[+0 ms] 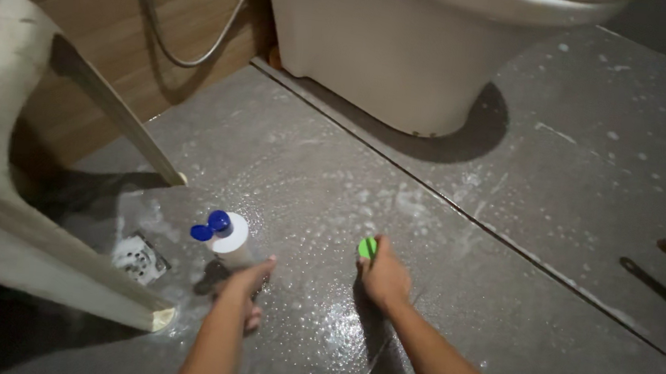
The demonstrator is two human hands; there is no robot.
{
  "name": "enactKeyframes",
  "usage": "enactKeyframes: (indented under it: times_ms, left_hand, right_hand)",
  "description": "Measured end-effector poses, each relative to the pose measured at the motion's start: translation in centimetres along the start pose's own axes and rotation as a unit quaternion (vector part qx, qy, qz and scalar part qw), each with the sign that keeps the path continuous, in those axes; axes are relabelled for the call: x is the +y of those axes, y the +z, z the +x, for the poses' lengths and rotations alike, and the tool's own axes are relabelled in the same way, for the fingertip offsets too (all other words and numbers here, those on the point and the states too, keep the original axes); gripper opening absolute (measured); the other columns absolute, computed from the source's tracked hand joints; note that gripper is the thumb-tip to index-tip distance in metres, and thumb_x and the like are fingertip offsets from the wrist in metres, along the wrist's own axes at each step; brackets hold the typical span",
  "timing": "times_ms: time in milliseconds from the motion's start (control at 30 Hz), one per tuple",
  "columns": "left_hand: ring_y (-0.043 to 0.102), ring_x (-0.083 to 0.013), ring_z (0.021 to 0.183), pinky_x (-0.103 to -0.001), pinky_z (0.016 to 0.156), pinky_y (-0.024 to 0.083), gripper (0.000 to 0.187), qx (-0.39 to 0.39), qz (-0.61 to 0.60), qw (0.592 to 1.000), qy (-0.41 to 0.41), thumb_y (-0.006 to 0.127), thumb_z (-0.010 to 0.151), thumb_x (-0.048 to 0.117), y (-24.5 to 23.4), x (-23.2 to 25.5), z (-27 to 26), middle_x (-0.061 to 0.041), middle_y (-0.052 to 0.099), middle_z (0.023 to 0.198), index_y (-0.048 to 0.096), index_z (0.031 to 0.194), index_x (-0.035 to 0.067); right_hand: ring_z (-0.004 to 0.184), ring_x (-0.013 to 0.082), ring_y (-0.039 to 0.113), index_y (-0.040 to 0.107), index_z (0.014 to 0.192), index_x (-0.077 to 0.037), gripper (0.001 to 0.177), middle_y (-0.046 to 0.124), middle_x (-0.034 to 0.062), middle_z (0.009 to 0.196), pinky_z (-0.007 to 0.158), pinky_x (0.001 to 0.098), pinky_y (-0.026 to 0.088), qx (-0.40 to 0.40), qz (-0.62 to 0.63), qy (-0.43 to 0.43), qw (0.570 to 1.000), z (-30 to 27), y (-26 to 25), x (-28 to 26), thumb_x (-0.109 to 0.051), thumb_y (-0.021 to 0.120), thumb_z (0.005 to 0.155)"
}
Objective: The person scrubs the bathroom floor with a green sponge and cleaning liquid, then rinses the area with a handheld shower hose. They move around the toilet and a small stool to reach different sections of the floor.
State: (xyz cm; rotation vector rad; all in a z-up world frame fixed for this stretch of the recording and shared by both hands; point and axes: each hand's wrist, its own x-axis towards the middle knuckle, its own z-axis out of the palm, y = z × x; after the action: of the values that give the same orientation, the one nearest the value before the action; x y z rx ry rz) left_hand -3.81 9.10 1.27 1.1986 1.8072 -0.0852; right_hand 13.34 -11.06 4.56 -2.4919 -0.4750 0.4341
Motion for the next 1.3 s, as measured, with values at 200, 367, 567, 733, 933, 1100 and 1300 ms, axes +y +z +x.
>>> enactKeyframes:
  times_ms: [200, 367, 567, 733, 933, 1100, 1300]
  left_hand:
    - [0.058, -0.0465, 0.116, -0.056, 0.092, 0.051, 0.098, 0.188, 0.003, 0.967, 0.173, 0.099, 0.053, 0.055, -1.6, 1.7, -2.6, -0.018, 0.061, 0.128, 0.056, 0.133, 0.020]
    - [0.066, -0.0420, 0.113, -0.050, 0.097, 0.051, 0.093, 0.207, -0.140, 0.934, 0.254, 0.100, 0.052, 0.043, 1.9, 3.4, -1.8, -0.019, 0.069, 0.123, 0.061, 0.129, 0.008]
    - [0.067, -0.0402, 0.110, -0.049, 0.100, 0.052, 0.091, 0.193, -0.202, 0.922, 0.268, 0.100, 0.056, 0.041, 7.0, 5.9, -0.7, -0.022, 0.069, 0.121, 0.057, 0.127, 0.001]
    - [0.064, -0.0412, 0.113, -0.050, 0.098, 0.049, 0.089, 0.153, -0.187, 0.927, 0.288, 0.099, 0.060, 0.031, 7.8, 7.6, -2.3, -0.024, 0.064, 0.125, 0.054, 0.131, 0.002]
    - [0.066, -0.0365, 0.114, -0.048, 0.100, 0.051, 0.083, 0.090, -0.136, 0.941, 0.297, 0.094, 0.062, 0.036, 4.6, 7.2, -4.9, -0.015, 0.069, 0.125, 0.055, 0.131, 0.011]
    - [0.068, -0.0350, 0.114, -0.047, 0.099, 0.052, 0.080, 0.091, -0.098, 0.942, 0.308, 0.093, 0.063, 0.047, 0.4, 7.3, -6.9, -0.014, 0.070, 0.123, 0.059, 0.126, 0.011]
    - [0.070, -0.0291, 0.112, -0.045, 0.096, 0.053, 0.077, 0.076, -0.012, 0.940, 0.332, 0.087, 0.056, 0.057, -3.6, 6.2, -7.5, -0.008, 0.072, 0.119, 0.067, 0.121, 0.021]
  right_hand:
    - [0.110, 0.0417, 0.066, 0.040, 0.142, -0.017, 0.061, 0.064, 0.0237, 0.127, 0.093, 0.0508, 0.052, -0.186, -0.067, -0.159, 0.967, 0.6, 5.2, -2.1, -0.028, 0.070, 0.089]
    - [0.115, 0.0395, 0.066, 0.054, 0.131, -0.012, 0.036, 0.066, 0.0197, 0.128, 0.092, 0.0504, 0.054, -0.232, -0.269, -0.300, 0.885, 4.9, 4.4, -7.1, -0.035, 0.050, 0.103]
    - [0.113, 0.0382, 0.067, 0.054, 0.128, -0.010, 0.040, 0.066, 0.0188, 0.126, 0.091, 0.0479, 0.055, -0.149, -0.253, -0.290, 0.911, 7.9, 0.3, -9.7, -0.020, 0.061, 0.090]
    - [0.116, 0.0383, 0.065, 0.058, 0.127, -0.012, 0.039, 0.066, 0.0185, 0.128, 0.095, 0.0490, 0.053, -0.134, -0.232, -0.280, 0.922, 8.4, 0.3, -7.1, -0.020, 0.065, 0.090]
    - [0.115, 0.0386, 0.065, 0.057, 0.129, -0.010, 0.047, 0.067, 0.0195, 0.124, 0.095, 0.0480, 0.053, -0.158, -0.191, -0.252, 0.936, 11.0, 1.1, -5.7, -0.027, 0.071, 0.087]
    - [0.111, 0.0399, 0.067, 0.058, 0.129, -0.007, 0.054, 0.069, 0.0225, 0.117, 0.094, 0.0466, 0.054, -0.144, -0.078, -0.228, 0.960, 12.0, 3.1, -6.8, -0.032, 0.078, 0.084]
    - [0.111, 0.0338, 0.072, 0.063, 0.127, -0.009, 0.040, 0.073, 0.0169, 0.119, 0.093, 0.0423, 0.055, -0.247, 0.156, -0.245, 0.924, 9.4, 10.3, -6.6, -0.027, 0.067, 0.091]
